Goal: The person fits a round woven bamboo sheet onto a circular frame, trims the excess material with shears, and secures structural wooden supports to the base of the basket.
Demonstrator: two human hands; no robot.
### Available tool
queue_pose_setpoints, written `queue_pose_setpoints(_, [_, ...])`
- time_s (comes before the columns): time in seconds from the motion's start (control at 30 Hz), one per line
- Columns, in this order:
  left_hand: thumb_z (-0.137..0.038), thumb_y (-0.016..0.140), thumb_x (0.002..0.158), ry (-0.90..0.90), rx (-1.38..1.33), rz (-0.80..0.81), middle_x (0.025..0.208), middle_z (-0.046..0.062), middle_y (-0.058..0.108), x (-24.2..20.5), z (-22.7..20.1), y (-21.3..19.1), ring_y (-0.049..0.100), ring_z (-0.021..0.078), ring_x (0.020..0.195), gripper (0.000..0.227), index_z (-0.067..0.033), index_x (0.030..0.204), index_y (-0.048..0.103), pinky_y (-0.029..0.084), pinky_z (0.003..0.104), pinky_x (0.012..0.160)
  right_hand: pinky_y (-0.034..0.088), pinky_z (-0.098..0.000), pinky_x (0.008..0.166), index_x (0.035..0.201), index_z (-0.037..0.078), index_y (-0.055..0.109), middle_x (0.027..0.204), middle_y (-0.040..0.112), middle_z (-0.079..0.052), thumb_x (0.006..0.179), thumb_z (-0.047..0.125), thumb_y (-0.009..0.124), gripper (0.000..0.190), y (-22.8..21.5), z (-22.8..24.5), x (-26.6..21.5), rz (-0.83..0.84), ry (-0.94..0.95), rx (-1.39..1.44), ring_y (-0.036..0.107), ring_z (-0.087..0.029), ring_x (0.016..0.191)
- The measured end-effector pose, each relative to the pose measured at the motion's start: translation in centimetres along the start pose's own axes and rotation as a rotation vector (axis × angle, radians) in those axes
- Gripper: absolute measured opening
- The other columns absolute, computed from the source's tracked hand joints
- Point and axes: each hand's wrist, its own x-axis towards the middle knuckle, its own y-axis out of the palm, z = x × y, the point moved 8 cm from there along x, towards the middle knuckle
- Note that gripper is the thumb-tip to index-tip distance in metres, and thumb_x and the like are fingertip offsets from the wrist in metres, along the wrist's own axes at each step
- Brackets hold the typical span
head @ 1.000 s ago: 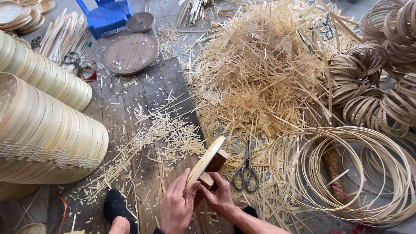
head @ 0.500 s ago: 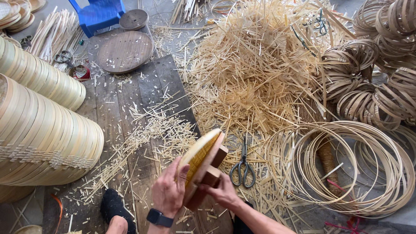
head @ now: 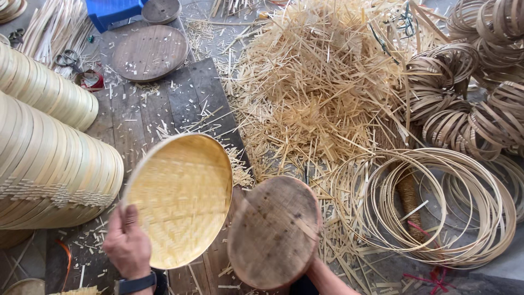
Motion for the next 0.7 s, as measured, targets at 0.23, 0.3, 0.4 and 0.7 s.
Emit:
queue_pose_setpoints(0.23, [-0.038,0.068,0.107,-0.397,-0.403,-0.022,0.121,0.012,0.073,0.1,8.2,0.8,0.064,0.0168,0.11,0.042,-0.0027,0.13,0.07,0.05,0.031,0.098,0.053,-0.0484,0.104,0.149,0.008,0.048,0.146,0.058,-0.019,0.097,0.065,0.032,0.079,-1.9,-4.1,0.6,-0.241,0.202,-0.115,0.059,-0.033,0.131])
queue_pose_setpoints(0.3, [-0.037,0.069,0.102,-0.547,-0.458,0.03,0.127,0.012,0.071,-1.6,11.8,3.5,0.064,0.0173,0.115,0.046,-0.0022,0.132,0.067,0.05,0.031,0.101,0.053,-0.0478,0.108,0.149,0.008,0.047,0.146,0.059,-0.017,0.096,0.067,0.031,0.081,-2.7,-3.5,-0.3,-0.217,0.132,-0.173,0.061,-0.032,0.131])
queue_pose_setpoints(0.4, [-0.036,0.068,0.098,-0.781,-0.492,0.128,0.126,0.013,0.07,-5.0,16.8,8.0,0.064,0.0196,0.11,0.048,-0.0032,0.133,0.066,0.052,0.035,0.095,0.056,-0.0492,0.1,0.147,0.014,0.046,0.142,0.063,-0.01,0.092,0.068,0.023,0.08,-5.8,-3.9,-1.6,-0.273,0.206,-0.305,0.065,-0.028,0.124])
queue_pose_setpoints(0.7, [-0.04,0.064,0.099,-0.893,-0.693,0.397,0.127,0.012,0.07,-11.4,24.0,17.1,0.065,0.0218,0.112,0.054,0.0017,0.133,0.062,0.052,0.038,0.096,0.055,-0.0406,0.081,0.112,0.01,0.074,0.099,0.076,-0.014,0.105,0.037,0.04,0.044,-8.9,0.2,-5.9,-0.639,-0.336,-1.551,0.071,-0.033,0.096])
